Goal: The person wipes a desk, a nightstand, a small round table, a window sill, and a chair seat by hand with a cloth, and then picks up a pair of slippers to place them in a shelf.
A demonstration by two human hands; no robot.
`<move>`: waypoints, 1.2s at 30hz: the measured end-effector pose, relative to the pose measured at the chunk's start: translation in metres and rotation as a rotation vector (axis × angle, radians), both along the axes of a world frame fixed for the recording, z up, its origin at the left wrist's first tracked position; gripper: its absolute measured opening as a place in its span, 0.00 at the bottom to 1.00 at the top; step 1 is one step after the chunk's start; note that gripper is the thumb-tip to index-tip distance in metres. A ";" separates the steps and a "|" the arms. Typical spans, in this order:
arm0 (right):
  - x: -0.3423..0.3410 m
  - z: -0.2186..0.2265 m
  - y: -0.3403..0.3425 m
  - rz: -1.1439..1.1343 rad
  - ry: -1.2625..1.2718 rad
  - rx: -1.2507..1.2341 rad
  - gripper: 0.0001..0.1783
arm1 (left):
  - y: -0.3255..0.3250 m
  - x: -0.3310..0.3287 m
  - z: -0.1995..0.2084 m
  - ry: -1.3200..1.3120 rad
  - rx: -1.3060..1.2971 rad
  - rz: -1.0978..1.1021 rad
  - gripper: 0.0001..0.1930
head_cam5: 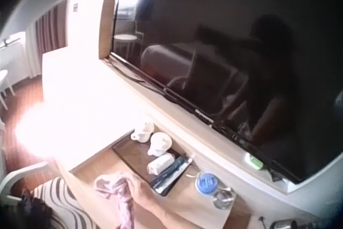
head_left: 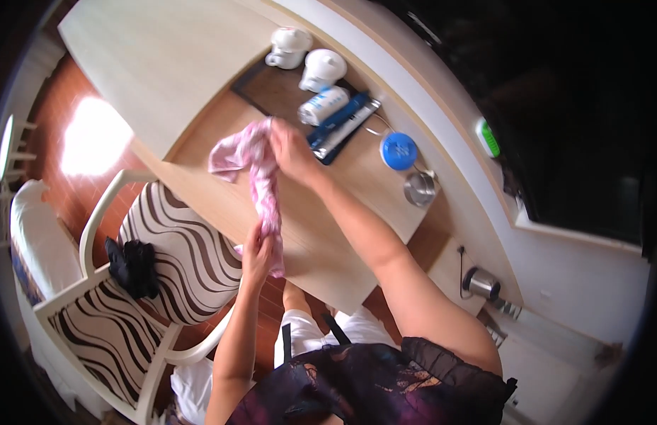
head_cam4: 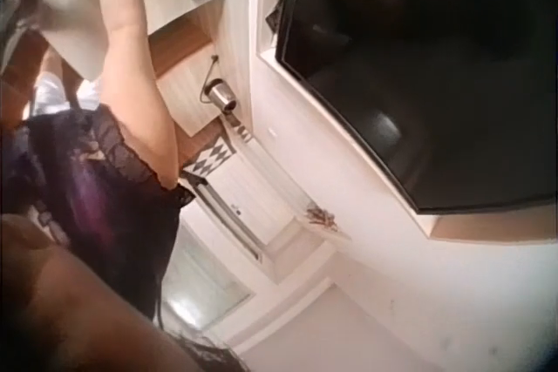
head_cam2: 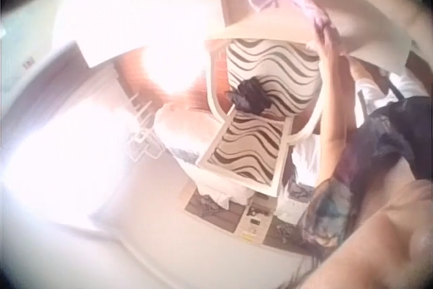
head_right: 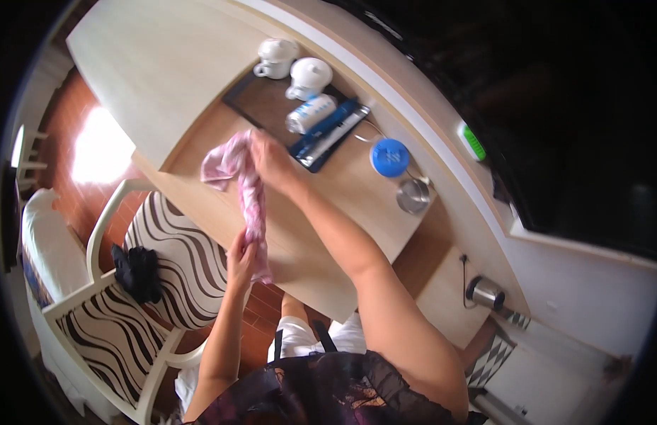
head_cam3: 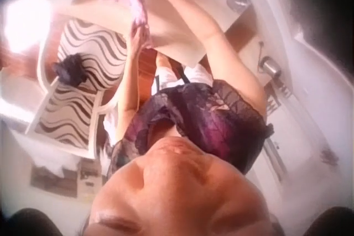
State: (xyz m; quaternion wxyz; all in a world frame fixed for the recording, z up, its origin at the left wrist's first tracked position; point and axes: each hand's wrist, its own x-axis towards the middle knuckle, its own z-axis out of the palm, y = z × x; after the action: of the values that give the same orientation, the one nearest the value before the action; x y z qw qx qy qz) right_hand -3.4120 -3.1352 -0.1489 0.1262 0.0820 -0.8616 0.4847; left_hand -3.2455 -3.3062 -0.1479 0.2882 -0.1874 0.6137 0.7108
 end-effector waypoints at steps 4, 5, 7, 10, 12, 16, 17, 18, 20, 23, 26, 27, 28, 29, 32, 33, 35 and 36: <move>0.156 0.048 0.057 -0.312 -0.154 -0.218 0.13 | 0.013 0.067 0.077 -0.012 0.149 -0.350 0.19; 0.188 0.031 0.088 -0.549 -0.255 -0.153 0.15 | 0.037 0.077 0.076 0.147 0.078 -0.453 0.19; 0.208 0.010 0.101 -0.796 -0.187 0.003 0.22 | 0.069 0.093 0.033 0.229 -0.093 -0.531 0.16; 0.199 -0.049 0.104 -0.652 -0.283 0.821 0.30 | 0.099 0.117 -0.035 0.043 -0.219 -0.558 0.10; 0.167 -0.049 0.108 -0.549 -0.339 0.637 0.23 | 0.104 0.111 -0.053 0.263 -0.305 -0.562 0.10; 0.211 -0.067 0.141 -0.266 -0.151 0.543 0.19 | 0.163 0.057 -0.007 0.638 -0.453 -0.442 0.15; 0.236 -0.072 0.144 -0.216 -0.171 0.550 0.21 | 0.189 0.046 0.001 0.719 -0.399 -0.419 0.16; 0.263 -0.082 0.145 -0.253 -0.138 0.589 0.21 | 0.225 0.039 0.002 0.901 -0.426 -0.483 0.16; 0.297 -0.085 0.139 -0.291 -0.088 0.603 0.20 | 0.290 0.029 -0.004 1.220 -0.538 -0.645 0.18; 0.312 -0.056 0.146 -0.419 -0.104 0.482 0.19 | 0.349 0.019 -0.041 1.480 -0.795 -1.086 0.15; 0.323 -0.057 0.168 -0.615 -0.290 0.523 0.20 | 0.369 0.002 -0.075 1.538 -0.865 -1.174 0.08; 0.323 -0.062 0.176 -0.666 -0.251 0.507 0.17 | 0.358 -0.003 -0.082 1.512 -0.598 -0.997 0.05; 0.327 -0.067 0.192 -0.729 -0.222 0.520 0.17 | 0.350 0.000 -0.083 1.506 -0.559 -0.985 0.06; 0.329 -0.069 0.207 -0.794 -0.191 0.534 0.18 | 0.338 0.004 -0.079 1.502 -0.520 -0.974 0.06; 0.318 -0.060 0.241 -0.946 0.147 -0.187 0.20 | 0.279 0.005 -0.058 1.446 -0.745 -1.198 0.03; 0.311 -0.051 0.242 -0.939 0.238 -0.590 0.21 | 0.265 0.005 -0.052 1.432 -0.768 -1.206 0.03; 0.303 -0.033 0.230 -0.813 -0.076 -0.236 0.16 | 0.242 0.004 -0.043 1.485 -0.518 -1.097 0.09; 0.297 -0.032 0.224 -0.652 -0.103 0.119 0.17 | 0.235 0.002 -0.049 1.370 -0.428 -1.031 0.17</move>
State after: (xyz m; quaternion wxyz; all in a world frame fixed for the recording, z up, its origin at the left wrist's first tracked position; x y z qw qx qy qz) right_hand -3.1149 -2.9109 -0.1810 0.2260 -0.2151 -0.8745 0.3712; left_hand -3.2436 -3.0710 -0.1972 0.1006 0.5299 0.7796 0.3184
